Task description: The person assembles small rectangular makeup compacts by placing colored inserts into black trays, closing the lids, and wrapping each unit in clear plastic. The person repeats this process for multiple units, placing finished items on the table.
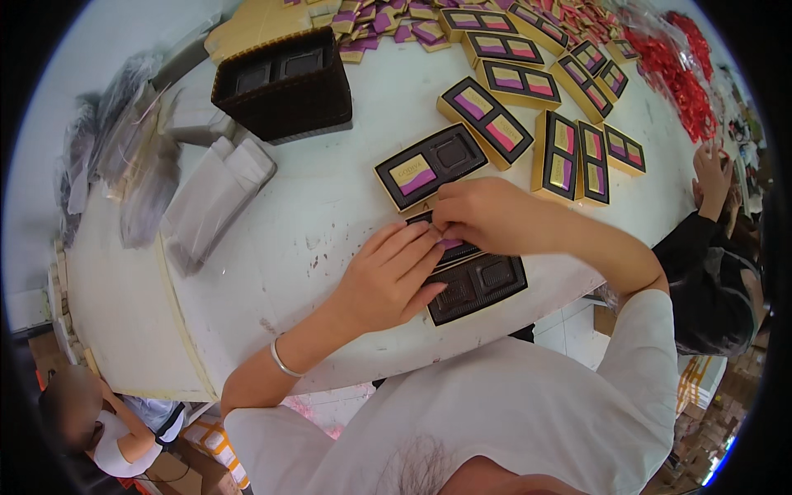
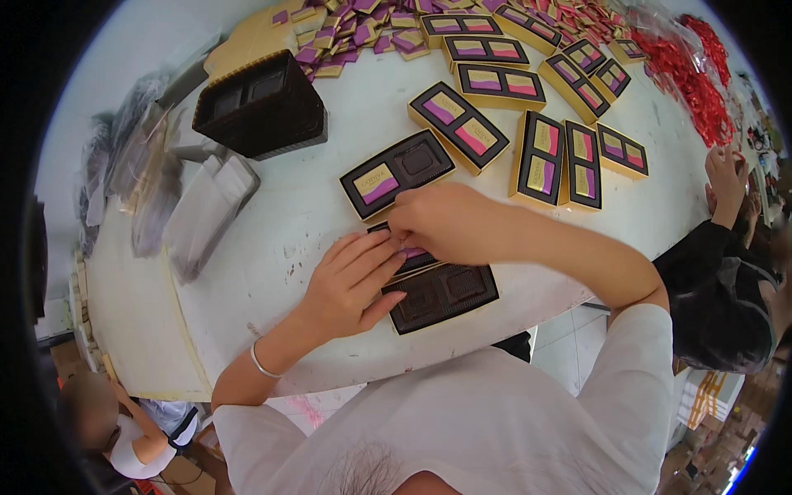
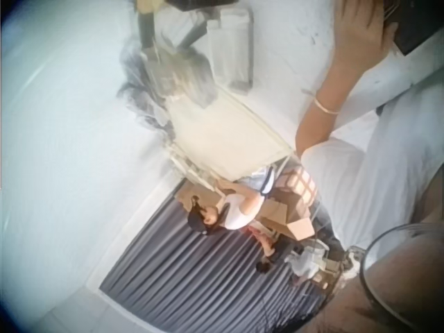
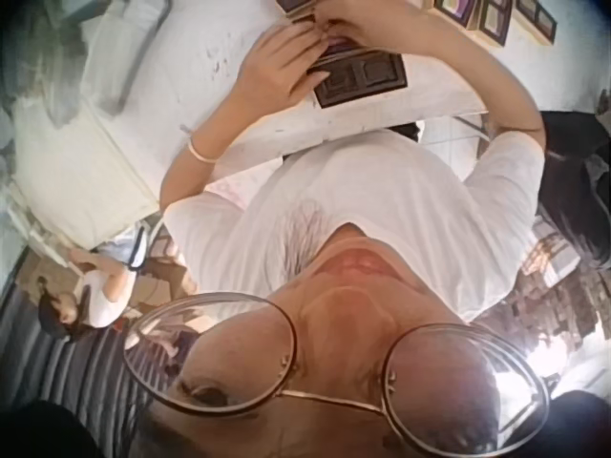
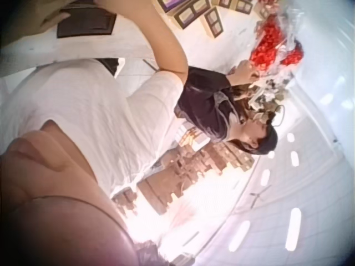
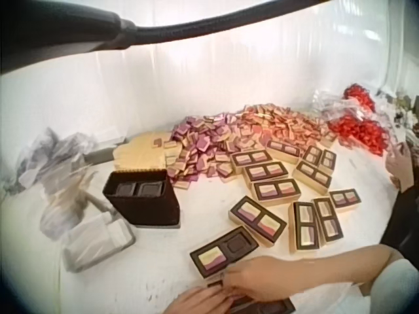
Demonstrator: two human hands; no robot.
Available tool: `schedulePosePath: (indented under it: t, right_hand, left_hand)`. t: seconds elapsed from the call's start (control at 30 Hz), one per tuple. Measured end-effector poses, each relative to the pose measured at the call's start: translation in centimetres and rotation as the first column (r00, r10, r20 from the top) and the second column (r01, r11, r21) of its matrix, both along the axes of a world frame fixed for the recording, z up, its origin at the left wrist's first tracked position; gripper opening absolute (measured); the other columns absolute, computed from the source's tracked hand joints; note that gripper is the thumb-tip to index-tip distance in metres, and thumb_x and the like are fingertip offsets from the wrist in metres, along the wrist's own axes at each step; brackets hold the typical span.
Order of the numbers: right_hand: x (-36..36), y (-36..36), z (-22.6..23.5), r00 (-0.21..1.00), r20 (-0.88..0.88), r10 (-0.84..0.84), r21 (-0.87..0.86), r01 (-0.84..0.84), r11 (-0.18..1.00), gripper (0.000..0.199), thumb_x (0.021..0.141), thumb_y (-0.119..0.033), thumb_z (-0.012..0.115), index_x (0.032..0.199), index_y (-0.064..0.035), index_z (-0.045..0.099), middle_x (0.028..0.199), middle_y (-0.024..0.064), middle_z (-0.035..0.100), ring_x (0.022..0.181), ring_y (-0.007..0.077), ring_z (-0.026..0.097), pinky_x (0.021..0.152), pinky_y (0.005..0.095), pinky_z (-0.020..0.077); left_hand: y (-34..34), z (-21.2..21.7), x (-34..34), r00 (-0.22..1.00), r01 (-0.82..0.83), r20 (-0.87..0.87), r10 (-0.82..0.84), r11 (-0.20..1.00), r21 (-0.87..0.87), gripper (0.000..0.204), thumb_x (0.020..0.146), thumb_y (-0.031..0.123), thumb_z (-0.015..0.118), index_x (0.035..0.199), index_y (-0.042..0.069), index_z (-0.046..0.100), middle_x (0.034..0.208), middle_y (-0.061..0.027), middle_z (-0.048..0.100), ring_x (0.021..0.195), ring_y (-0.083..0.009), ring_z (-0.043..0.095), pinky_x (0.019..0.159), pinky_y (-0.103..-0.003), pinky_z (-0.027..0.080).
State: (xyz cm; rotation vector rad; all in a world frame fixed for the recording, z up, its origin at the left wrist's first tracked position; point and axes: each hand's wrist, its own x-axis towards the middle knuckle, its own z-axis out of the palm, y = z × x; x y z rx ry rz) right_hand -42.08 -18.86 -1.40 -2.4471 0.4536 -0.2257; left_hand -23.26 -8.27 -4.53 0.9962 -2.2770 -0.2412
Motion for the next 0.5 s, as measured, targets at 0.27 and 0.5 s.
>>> schedulePosePath:
  t: [0.27, 0.5]
  right_hand:
    - [5.5, -21.3, -3.9, 0.859, 0.193, -0.474, -0.709, 0.456, 0.538, 0.02, 0.086, -0.023, 0.057, 0.089, -0.0047, 0.064, 0.085, 0.0113, 0.066, 0.09, 0.0307, 0.061, 0.073, 0.0441, 0.0499]
    - [6.0, -20.5, -1.9, 0.748, 0.145, -0.648, -0.542, 0.608, 0.58, 0.022, 0.083, -0.024, 0.063, 0.091, -0.0039, 0.064, 0.076, 0.0139, 0.065, 0.069, 0.0247, 0.062, 0.061, 0.0359, 0.0483]
  left_hand:
    - [-0.1, -0.2, 0.5, 0.998, -0.009, -0.064, 0.009, 1.0, 0.008, 0.041, 0.078, 0.039, 0.066, 0.1, 0.004, 0.065, 0.108, -0.0113, 0.062, 0.105, -0.0287, 0.055, 0.094, -0.046, 0.04]
    - [0.9, -0.7, 0.5, 0.972, 0.187, -0.096, -0.214, 0.954, -0.232, 0.037, 0.077, 0.043, 0.067, 0.091, 0.009, 0.062, 0.1, -0.0055, 0.058, 0.096, -0.0219, 0.055, 0.088, -0.041, 0.043]
